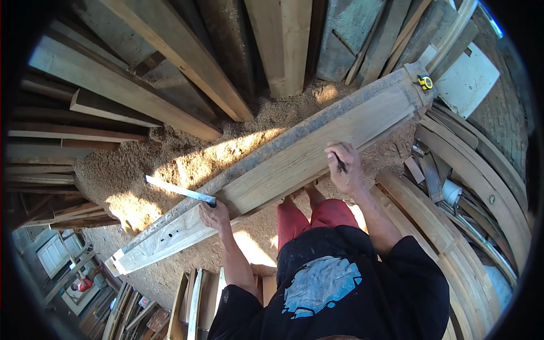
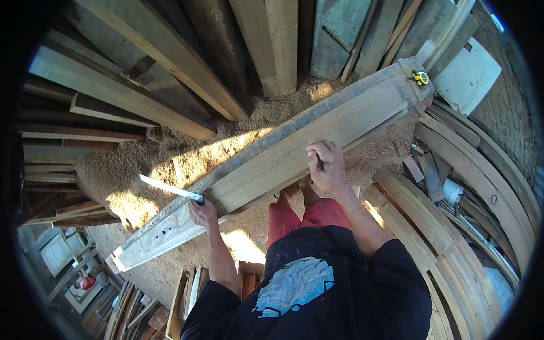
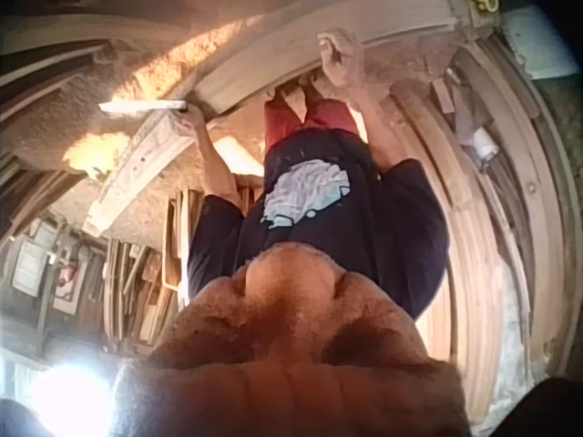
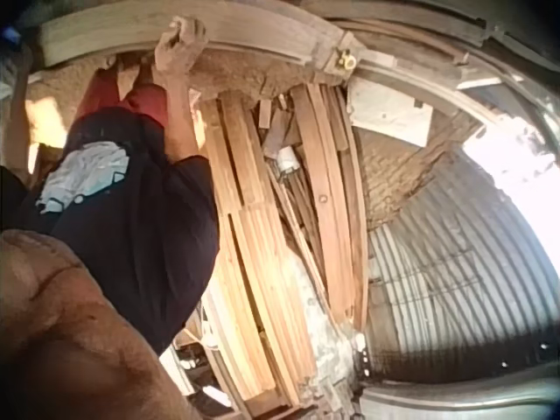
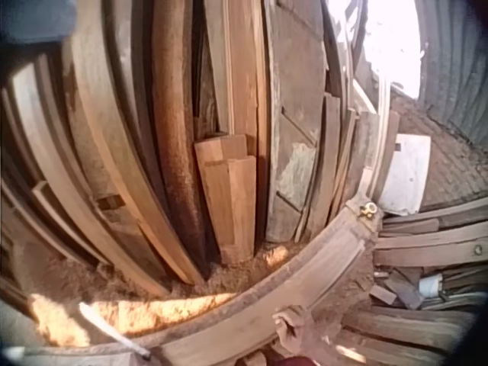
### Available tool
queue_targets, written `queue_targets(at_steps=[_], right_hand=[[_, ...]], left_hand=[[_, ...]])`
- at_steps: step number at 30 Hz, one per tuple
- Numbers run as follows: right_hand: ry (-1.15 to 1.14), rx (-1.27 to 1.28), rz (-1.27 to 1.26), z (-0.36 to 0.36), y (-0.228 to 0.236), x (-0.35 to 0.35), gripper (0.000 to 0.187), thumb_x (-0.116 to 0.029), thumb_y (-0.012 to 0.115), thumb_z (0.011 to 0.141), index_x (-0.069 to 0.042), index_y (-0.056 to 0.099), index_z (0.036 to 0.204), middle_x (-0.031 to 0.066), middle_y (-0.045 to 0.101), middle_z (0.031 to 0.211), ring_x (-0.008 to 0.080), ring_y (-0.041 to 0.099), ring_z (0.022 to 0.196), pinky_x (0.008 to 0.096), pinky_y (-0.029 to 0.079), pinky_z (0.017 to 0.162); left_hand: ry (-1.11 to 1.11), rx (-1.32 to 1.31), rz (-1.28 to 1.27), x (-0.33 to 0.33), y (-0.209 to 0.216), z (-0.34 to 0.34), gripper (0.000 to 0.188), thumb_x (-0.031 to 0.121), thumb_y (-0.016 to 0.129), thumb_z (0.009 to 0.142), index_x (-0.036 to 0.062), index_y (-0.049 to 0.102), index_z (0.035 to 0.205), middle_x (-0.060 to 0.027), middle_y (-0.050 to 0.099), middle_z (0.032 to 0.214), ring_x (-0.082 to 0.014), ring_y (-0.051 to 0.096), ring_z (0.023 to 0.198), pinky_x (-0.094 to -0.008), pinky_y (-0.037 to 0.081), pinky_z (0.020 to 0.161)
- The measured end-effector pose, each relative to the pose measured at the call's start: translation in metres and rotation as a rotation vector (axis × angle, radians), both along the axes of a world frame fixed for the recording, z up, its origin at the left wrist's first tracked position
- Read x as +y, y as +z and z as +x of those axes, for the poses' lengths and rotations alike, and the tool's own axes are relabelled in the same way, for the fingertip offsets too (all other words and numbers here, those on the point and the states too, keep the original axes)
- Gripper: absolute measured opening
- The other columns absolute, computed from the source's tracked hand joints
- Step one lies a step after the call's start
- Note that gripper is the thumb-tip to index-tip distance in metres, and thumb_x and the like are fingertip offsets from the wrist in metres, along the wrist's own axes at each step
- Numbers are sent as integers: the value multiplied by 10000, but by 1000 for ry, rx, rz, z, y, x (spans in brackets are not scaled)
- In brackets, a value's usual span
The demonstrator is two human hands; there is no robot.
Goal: The person aligns wooden beams and boards, then marks lines across them using a square ruler and a pencil.
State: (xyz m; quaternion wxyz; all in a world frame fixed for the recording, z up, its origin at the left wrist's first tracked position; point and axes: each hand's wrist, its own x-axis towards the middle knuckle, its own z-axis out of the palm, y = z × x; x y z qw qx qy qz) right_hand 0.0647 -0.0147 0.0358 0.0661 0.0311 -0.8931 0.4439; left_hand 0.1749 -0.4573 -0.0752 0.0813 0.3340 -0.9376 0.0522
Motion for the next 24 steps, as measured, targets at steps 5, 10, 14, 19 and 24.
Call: queue_targets(at_steps=[5, 10, 14, 19, 24], right_hand=[[-117, -89, 151, 19, 2, 0, 309, -265, 628, 1040, -35, 702, 1233, 170, 736, 1035, 389, 684, 1019, 485, 516, 932], [-133, -59, -85, 41, -41, 16, 452, -372, 535, 1097, -33, 668, 1364, 208, 679, 1054, 415, 644, 985, 498, 508, 912], [-85, -115, -48, 39, -16, 18, 511, -449, 494, 1117, -35, 673, 1359, 199, 658, 1002, 405, 618, 923, 509, 494, 847], [-38, -298, 31, 34, -25, -6, 411, -388, 559, 1096, -65, 699, 1310, 214, 676, 983, 411, 635, 966, 521, 493, 876], [-128, -384, -204, 33, -41, -16, 314, -281, 607, 1070, -35, 725, 1225, 187, 721, 891, 395, 700, 834, 482, 533, 761]], left_hand=[[72, -54, 170, 7, -2, -5, 568, 289, 750, 905, 9, 664, 1391, -226, 684, 1384, -413, 625, 1292, -528, 449, 1131], [-85, 44, -19, 1, -14, -5, 494, 282, 755, 915, -23, 693, 1298, -220, 747, 1243, -409, 710, 1131, -521, 551, 1002], [-94, 55, -22, -7, -18, -3, 483, 276, 777, 907, -9, 703, 1290, -211, 752, 1235, -398, 714, 1139, -509, 553, 1018], [-99, 47, -61, -11, -20, -1, 500, 273, 786, 911, 6, 703, 1325, -185, 750, 1283, -374, 713, 1177, -495, 553, 1032], [-8, -42, 38, -9, -2, -8, 525, 304, 774, 918, 12, 700, 1347, -189, 760, 1261, -372, 732, 1134, -498, 573, 994]])
